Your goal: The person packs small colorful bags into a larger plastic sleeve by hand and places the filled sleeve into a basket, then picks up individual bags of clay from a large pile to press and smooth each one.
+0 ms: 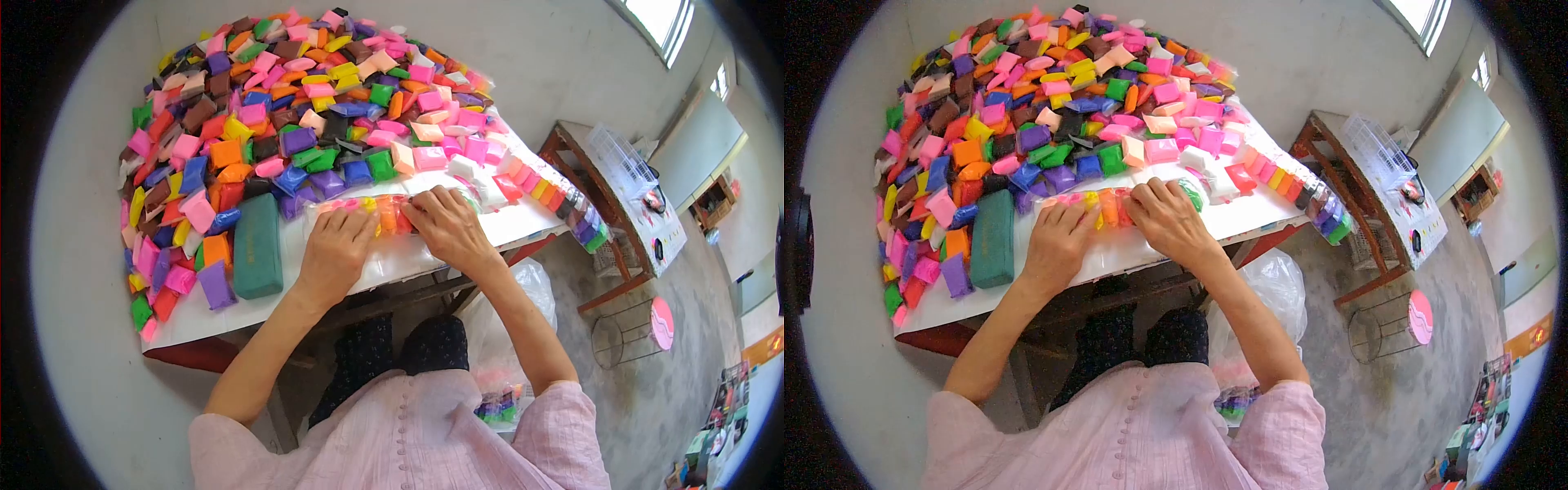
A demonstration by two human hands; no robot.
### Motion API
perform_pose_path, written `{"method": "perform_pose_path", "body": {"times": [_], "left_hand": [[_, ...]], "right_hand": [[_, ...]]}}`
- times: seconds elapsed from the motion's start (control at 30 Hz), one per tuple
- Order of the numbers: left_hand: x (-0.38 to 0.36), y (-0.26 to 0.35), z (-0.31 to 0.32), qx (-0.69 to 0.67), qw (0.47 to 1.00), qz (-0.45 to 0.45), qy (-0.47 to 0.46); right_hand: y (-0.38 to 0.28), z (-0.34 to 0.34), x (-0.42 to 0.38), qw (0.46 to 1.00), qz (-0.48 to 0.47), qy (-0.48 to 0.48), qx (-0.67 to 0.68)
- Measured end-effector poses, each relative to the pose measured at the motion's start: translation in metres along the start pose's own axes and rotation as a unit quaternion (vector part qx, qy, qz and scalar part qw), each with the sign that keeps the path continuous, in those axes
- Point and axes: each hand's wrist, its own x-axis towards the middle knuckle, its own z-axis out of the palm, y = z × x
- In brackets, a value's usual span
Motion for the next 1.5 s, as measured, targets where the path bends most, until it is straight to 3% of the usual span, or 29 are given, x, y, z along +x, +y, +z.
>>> {"method": "perform_pose_path", "body": {"times": [0.1, 0.2, 0.3, 0.4, 0.5, 0.63, 0.73, 0.8, 1.0, 1.1, 1.17, 1.27, 1.37, 1.47, 1.5], "left_hand": [[-0.005, -0.001, -0.003, -0.041, 0.998, -0.037, 0.003], [-0.006, 0.001, -0.008, -0.114, 0.985, -0.132, -0.015], [0.013, 0.01, -0.017, -0.029, 0.999, -0.034, 0.018], [0.001, 0.004, -0.003, -0.016, 0.992, -0.043, -0.118], [-0.004, 0.001, -0.005, -0.022, 0.985, -0.039, -0.167], [0.0, -0.006, -0.006, -0.041, 0.986, -0.042, -0.153], [0.01, -0.002, -0.006, -0.082, 0.987, -0.074, -0.119], [0.026, 0.007, -0.006, -0.147, 0.98, -0.1, -0.09], [0.069, 0.017, 0.035, -0.164, 0.982, -0.084, -0.032], [0.081, 0.016, 0.041, -0.233, 0.963, -0.094, -0.097], [0.083, 0.019, 0.044, -0.242, 0.959, -0.114, -0.093], [0.081, 0.022, 0.047, -0.227, 0.965, -0.108, -0.074], [0.081, 0.025, 0.051, -0.196, 0.977, -0.072, -0.035], [0.082, 0.029, 0.053, -0.188, 0.98, -0.066, -0.03], [0.082, 0.03, 0.052, -0.189, 0.979, -0.071, -0.035]], "right_hand": [[-0.003, -0.004, -0.005, 1.0, 0.009, -0.007, -0.003], [-0.006, -0.004, -0.007, 1.0, 0.018, 0.002, -0.012], [-0.011, -0.002, -0.008, 0.999, 0.032, -0.003, -0.02], [-0.013, -0.003, -0.011, 0.999, 0.03, 0.001, -0.012], [-0.011, -0.008, -0.019, 0.999, 0.04, 0.001, 0.034], [0.0, -0.026, -0.042, 0.981, 0.115, 0.068, 0.139], [0.016, -0.036, -0.05, 0.96, 0.209, 0.124, 0.142], [0.026, -0.04, -0.045, 0.961, 0.218, 0.12, 0.122], [0.037, -0.035, -0.022, 0.966, 0.202, 0.099, 0.128], [0.041, -0.024, -0.022, 0.962, 0.224, 0.085, 0.133], [0.04, -0.017, -0.029, 0.955, 0.247, 0.07, 0.149], [0.035, -0.017, -0.035, 0.9, 0.341, 0.06, 0.265], [0.043, -0.021, -0.037, 0.867, 0.373, 0.084, 0.318], [0.054, -0.027, -0.036, 0.951, 0.258, 0.07, 0.158], [0.055, -0.029, -0.036, 0.95, 0.255, 0.055, 0.171]]}}
